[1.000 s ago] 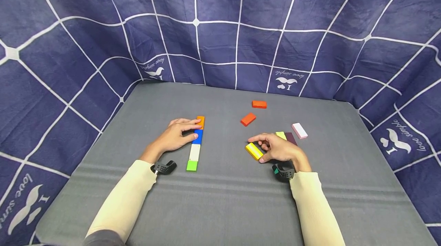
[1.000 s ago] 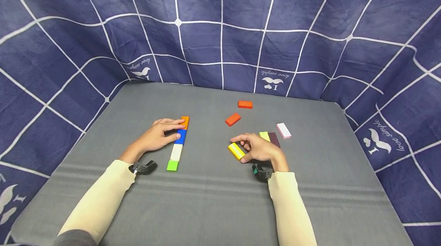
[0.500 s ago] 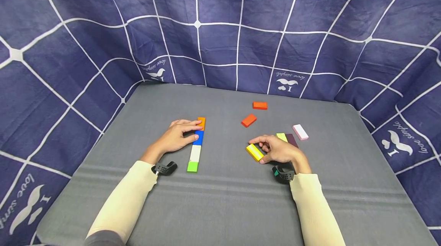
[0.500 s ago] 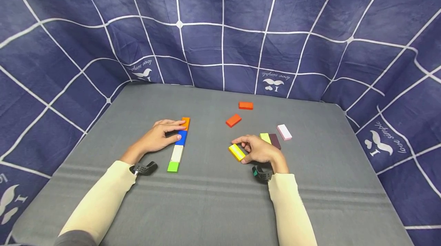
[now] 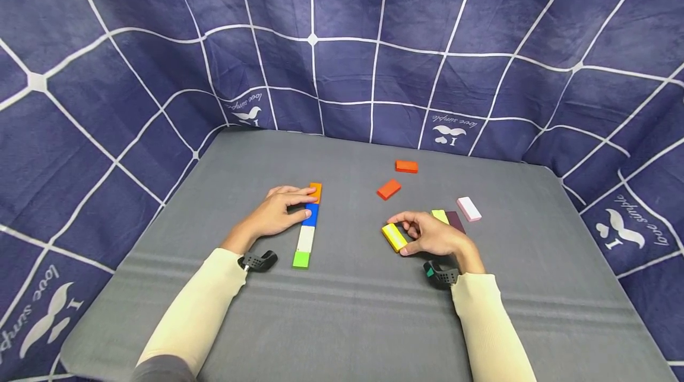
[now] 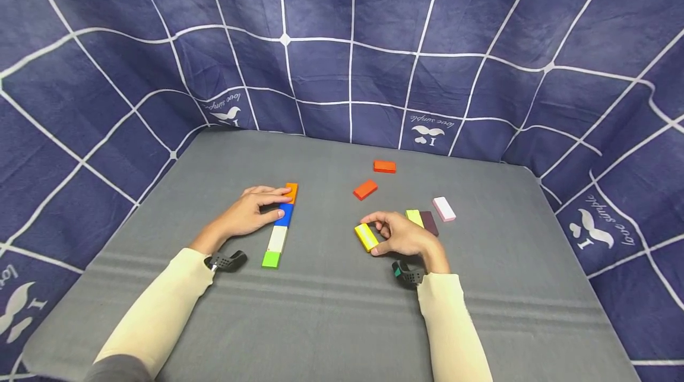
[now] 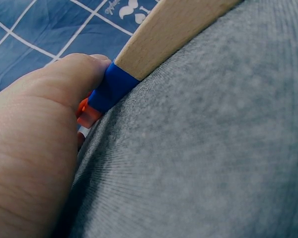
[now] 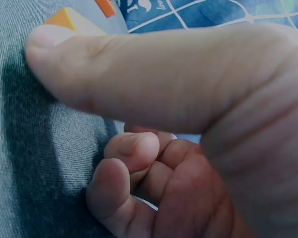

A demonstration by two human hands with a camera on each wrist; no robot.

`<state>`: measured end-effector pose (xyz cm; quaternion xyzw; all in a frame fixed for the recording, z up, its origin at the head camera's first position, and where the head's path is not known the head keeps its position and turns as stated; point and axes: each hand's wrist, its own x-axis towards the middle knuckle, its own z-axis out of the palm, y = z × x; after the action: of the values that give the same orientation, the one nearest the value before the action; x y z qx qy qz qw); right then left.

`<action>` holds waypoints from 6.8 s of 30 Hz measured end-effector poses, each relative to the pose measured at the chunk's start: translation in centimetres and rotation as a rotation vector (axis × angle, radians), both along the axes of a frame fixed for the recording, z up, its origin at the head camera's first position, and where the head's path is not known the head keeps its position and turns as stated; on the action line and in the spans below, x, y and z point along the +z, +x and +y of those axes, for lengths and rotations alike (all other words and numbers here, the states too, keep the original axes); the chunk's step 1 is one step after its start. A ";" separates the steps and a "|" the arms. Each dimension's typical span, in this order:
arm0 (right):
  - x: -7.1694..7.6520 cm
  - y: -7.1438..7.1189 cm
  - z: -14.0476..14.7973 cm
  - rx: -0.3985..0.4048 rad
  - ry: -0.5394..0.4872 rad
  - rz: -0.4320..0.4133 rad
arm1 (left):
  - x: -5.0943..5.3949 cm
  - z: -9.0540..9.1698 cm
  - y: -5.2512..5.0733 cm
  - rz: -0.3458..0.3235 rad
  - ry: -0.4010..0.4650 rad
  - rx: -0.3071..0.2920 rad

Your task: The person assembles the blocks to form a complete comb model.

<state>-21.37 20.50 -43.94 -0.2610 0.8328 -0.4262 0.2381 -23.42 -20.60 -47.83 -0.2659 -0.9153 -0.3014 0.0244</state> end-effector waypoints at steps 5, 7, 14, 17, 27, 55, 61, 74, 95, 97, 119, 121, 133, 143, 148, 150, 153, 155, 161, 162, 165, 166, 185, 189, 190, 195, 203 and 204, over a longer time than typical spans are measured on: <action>0.1 -0.1 -0.1 -0.035 0.015 0.014 | 0.2 0.1 -0.1 0.000 0.010 -0.005; 0.2 -0.1 -0.2 -0.052 0.015 0.019 | 0.3 0.2 -0.1 0.000 0.010 -0.005; 0.4 0.0 -1.0 -0.102 -0.065 0.024 | 0.2 0.1 0.1 0.003 0.005 -0.007; 0.5 0.1 -1.4 -0.115 -0.092 0.043 | 0.0 0.0 0.2 -0.004 0.000 -0.002; 1.1 0.7 -2.9 -0.169 -0.168 0.117 | -0.2 0.0 0.2 -0.012 -0.003 0.009; 2.8 5.3 -11.0 -0.408 -0.264 0.384 | -0.2 0.2 0.2 -0.015 -0.003 0.016; 2.8 6.7 -13.2 -0.438 -0.336 0.386 | -0.1 0.0 -0.1 -0.002 -0.013 0.015; 1.0 9.3 -15.9 -0.332 -0.284 0.286 | -0.1 0.2 0.1 0.017 0.019 -0.015; -1.7 12.1 -18.5 -0.209 -0.101 0.244 | -0.2 0.1 0.1 0.022 0.038 -0.023; -1.8 12.2 -18.6 -0.202 -0.076 0.255 | -0.1 0.1 0.1 0.023 0.040 -0.025; -2.7 12.6 -19.1 -0.160 0.067 0.372 | -0.4 0.0 0.2 0.019 0.024 -0.022; -2.9 12.8 -19.1 -0.158 0.069 0.384 | -0.6 0.0 0.4 0.012 0.022 -0.018; -2.8 12.0 -19.0 -0.154 0.058 0.378 | 0.1 0.1 0.1 0.005 0.003 -0.049; -2.3 11.7 -18.9 -0.157 0.060 0.326 | 0.3 0.0 -0.1 0.002 -0.009 -0.044; -2.4 11.4 -18.5 -0.096 0.051 0.325 | 0.1 -0.1 0.1 -0.018 -0.004 -0.033; -2.4 11.1 -18.2 -0.068 0.038 0.322 | 0.0 -0.1 0.1 -0.024 0.001 -0.029; -2.3 10.6 -17.7 -0.034 0.015 0.301 | -0.1 -0.1 0.1 -0.018 0.007 -0.026; -2.2 10.3 -17.4 -0.004 0.001 0.288 | -0.2 -0.1 0.1 -0.011 0.010 -0.027; -1.7 9.7 -16.7 0.075 -0.024 0.242 | -0.2 0.0 0.0 0.007 0.007 -0.038; -1.6 9.6 -16.5 0.084 -0.028 0.230 | -0.3 0.1 0.0 0.007 0.007 -0.040; -1.3 9.4 -16.2 0.106 -0.046 0.193 | -0.1 0.1 0.0 -0.003 0.009 -0.041; -1.2 9.2 -16.1 0.113 -0.054 0.186 | -0.1 0.1 0.0 -0.007 0.006 -0.040; 3.1 5.3 -8.2 -0.057 -0.121 0.309 | -0.1 -0.1 -0.1 -0.013 -0.014 -0.030; 3.4 4.1 -7.1 -0.151 -0.133 0.378 | 0.1 0.0 0.0 -0.010 -0.013 -0.033; 3.4 3.8 -6.8 -0.185 -0.135 0.395 | 0.1 0.0 0.0 -0.010 -0.015 -0.035; 2.8 2.1 -6.1 -0.370 -0.121 0.459 | 0.0 0.0 0.0 -0.007 -0.023 -0.039; 1.3 -0.5 -6.0 -0.548 -0.117 0.461 | 0.3 0.2 0.2 0.013 -0.010 -0.043; 1.1 -0.8 -6.0 -0.570 -0.122 0.461 | 0.3 0.2 0.2 0.009 -0.010 -0.043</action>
<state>-22.19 14.48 -42.88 -0.1217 0.8769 -0.4542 -0.0999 -23.21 -20.41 -47.52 -0.2872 -0.9108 -0.2959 0.0207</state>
